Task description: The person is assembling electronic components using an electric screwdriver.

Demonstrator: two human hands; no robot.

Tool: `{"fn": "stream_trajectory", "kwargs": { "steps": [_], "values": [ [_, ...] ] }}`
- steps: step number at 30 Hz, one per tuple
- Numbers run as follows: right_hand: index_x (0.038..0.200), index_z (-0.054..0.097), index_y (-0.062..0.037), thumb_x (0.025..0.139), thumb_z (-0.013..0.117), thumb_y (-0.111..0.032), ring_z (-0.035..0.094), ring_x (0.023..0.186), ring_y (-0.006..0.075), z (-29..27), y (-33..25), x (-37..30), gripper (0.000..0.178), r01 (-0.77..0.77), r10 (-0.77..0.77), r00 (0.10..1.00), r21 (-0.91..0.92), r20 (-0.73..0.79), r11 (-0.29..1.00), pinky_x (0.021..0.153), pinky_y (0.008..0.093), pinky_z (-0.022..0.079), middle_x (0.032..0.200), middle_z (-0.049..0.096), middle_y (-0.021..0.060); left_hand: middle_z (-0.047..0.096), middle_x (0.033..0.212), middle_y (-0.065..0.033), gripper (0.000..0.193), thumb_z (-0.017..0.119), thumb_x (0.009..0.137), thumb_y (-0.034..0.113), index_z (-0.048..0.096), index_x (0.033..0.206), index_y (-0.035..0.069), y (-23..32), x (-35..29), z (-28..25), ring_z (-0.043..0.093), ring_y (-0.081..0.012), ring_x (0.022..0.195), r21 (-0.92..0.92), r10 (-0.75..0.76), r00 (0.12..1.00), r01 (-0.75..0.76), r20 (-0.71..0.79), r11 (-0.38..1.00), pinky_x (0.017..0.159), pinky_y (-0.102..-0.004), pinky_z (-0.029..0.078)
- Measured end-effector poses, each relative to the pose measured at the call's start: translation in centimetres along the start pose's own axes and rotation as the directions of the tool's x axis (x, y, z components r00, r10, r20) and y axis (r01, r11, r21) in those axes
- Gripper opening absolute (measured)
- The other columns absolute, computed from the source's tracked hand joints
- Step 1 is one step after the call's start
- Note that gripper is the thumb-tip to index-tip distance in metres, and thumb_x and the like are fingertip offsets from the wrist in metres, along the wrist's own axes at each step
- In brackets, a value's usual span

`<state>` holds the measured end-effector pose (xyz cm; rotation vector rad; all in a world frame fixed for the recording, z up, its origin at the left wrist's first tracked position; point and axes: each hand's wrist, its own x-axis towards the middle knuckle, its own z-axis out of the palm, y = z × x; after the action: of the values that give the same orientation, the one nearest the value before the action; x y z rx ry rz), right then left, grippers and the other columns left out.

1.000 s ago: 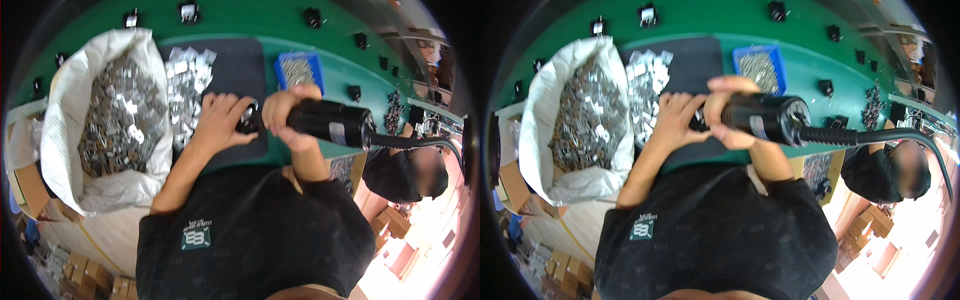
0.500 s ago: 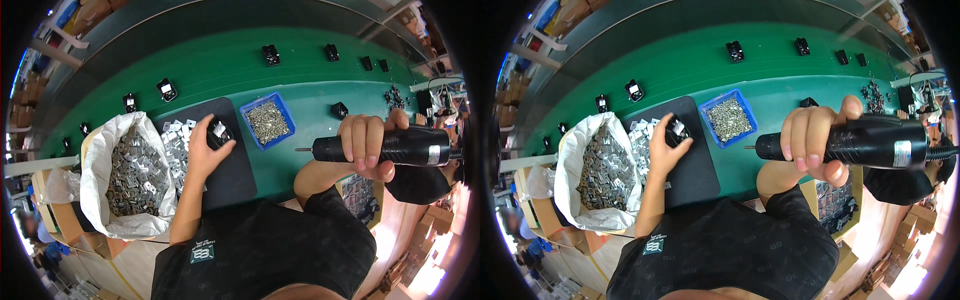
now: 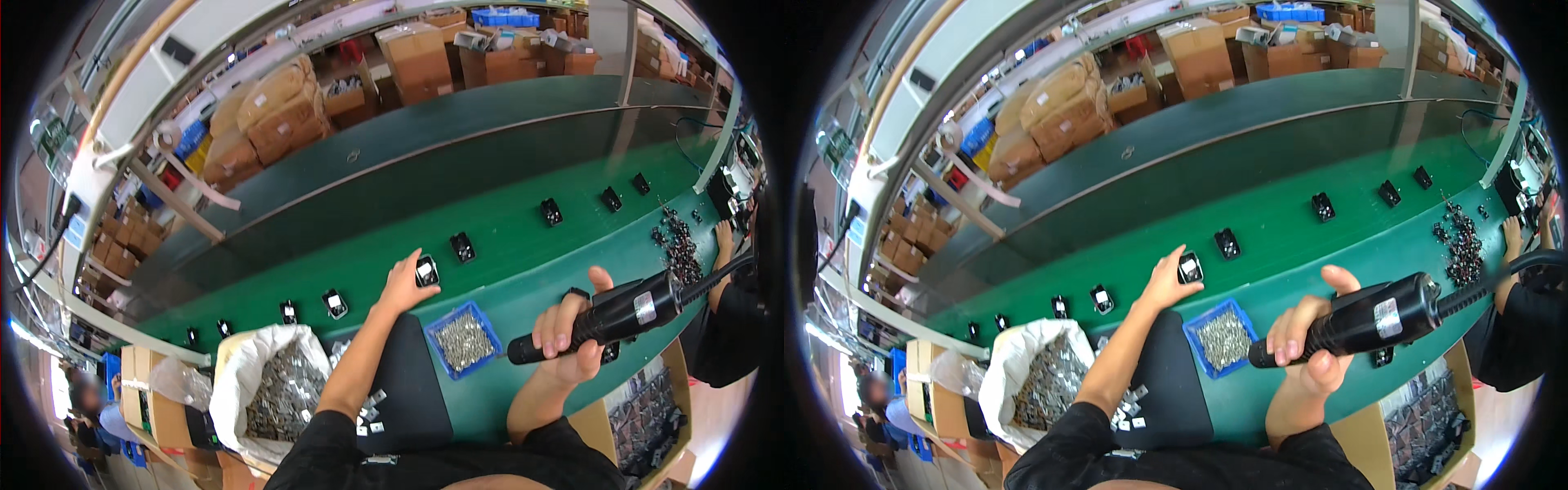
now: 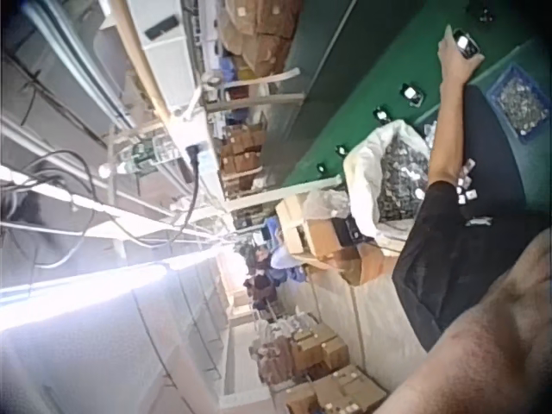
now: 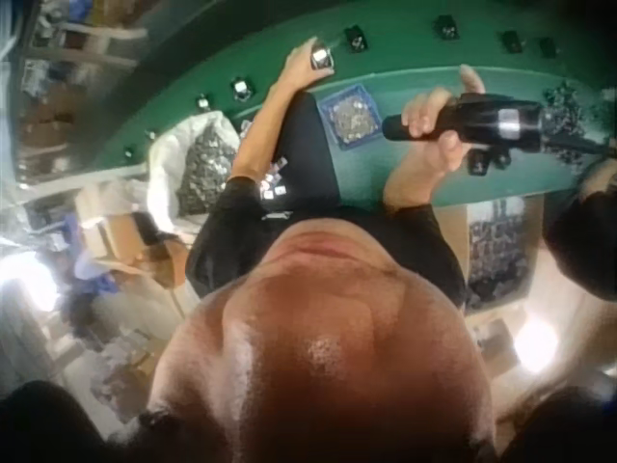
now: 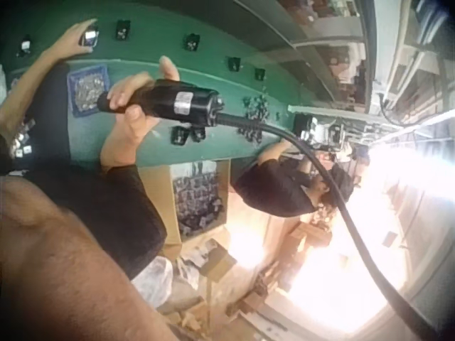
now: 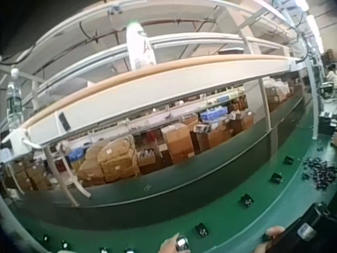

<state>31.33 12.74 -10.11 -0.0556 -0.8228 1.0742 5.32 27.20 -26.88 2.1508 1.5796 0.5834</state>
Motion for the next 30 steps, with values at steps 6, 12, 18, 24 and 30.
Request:
{"fn": "stream_trajectory", "kwargs": {
  "steps": [6, 12, 18, 24, 30],
  "values": [
    [0.137, 0.024, 0.0045, 0.080, 0.074, -0.025, 0.057, 0.052, 0.0169, -0.3, 0.0, 0.4, 0.081, 0.035, -0.036, 0.998, 0.018, 0.056, 0.999, 0.054, 0.0291, 0.051, 0.066, 0.057, 0.0076, 0.042, 0.138, -0.0179, 0.100, 0.077, 0.067, 0.047, 0.029, 0.143, 0.003, 2.7, 2.9, -1.1, 0.038, -0.0337, 0.128, 0.255, 0.147, 0.989, -0.135, -0.028, 0.957, 0.103, -0.0462, 0.030],
    [0.134, 0.028, 0.0045, 0.079, 0.075, -0.023, 0.058, 0.053, 0.0167, -0.1, 0.3, 0.7, 0.077, 0.034, -0.033, 0.998, -0.018, 0.062, 0.999, 0.056, 0.0298, 0.051, 0.067, 0.057, 0.0080, 0.048, 0.130, -0.0204, 0.091, 0.077, 0.067, 0.045, 0.038, 0.137, 0.000, 5.7, 7.7, 1.2, 0.045, -0.0342, 0.121, 0.336, 0.227, 0.974, -0.220, 0.017, 0.916, 0.099, -0.0455, 0.034],
    [0.135, 0.027, 0.0053, 0.079, 0.074, -0.021, 0.057, 0.053, 0.0161, 0.0, 0.4, 0.7, 0.078, 0.003, -0.004, 0.999, 0.023, 0.054, 1.000, 0.056, 0.0296, 0.050, 0.067, 0.057, 0.0087, 0.056, 0.113, -0.0191, 0.069, 0.077, 0.067, 0.033, 0.050, 0.122, 0.001, 5.7, 8.3, 1.8, 0.053, -0.0348, 0.108, 0.383, 0.303, 0.950, -0.305, 0.067, 0.872, 0.093, -0.0453, 0.039],
    [0.136, 0.027, 0.0051, 0.079, 0.074, -0.023, 0.056, 0.053, 0.0159, -0.1, 0.2, 0.4, 0.079, -0.022, 0.022, 0.999, -0.013, 0.045, 1.000, 0.056, 0.0294, 0.049, 0.067, 0.055, 0.0070, 0.056, 0.118, -0.0217, 0.069, 0.073, 0.067, 0.034, 0.051, 0.122, -0.002, 7.8, 0.9, -4.2, 0.054, -0.0374, 0.109, 0.158, 0.270, 0.940, -0.240, -0.210, 0.958, 0.093, -0.0457, 0.042],
    [0.141, 0.023, -0.0001, 0.084, 0.068, -0.032, 0.045, 0.049, 0.0100, -0.7, 1.6, 1.3, 0.079, -0.031, 0.046, 0.995, -0.167, 0.084, 0.985, 0.049, 0.0260, 0.039, 0.067, 0.048, -0.0001, 0.054, 0.120, -0.0201, 0.074, 0.078, 0.064, 0.024, 0.049, 0.127, 0.000, 6.4, -14.9, -6.6, 0.052, -0.0376, 0.111, -0.015, -0.051, 0.951, 0.049, -0.304, 0.999, 0.096, -0.0436, 0.041]
  ]
}}
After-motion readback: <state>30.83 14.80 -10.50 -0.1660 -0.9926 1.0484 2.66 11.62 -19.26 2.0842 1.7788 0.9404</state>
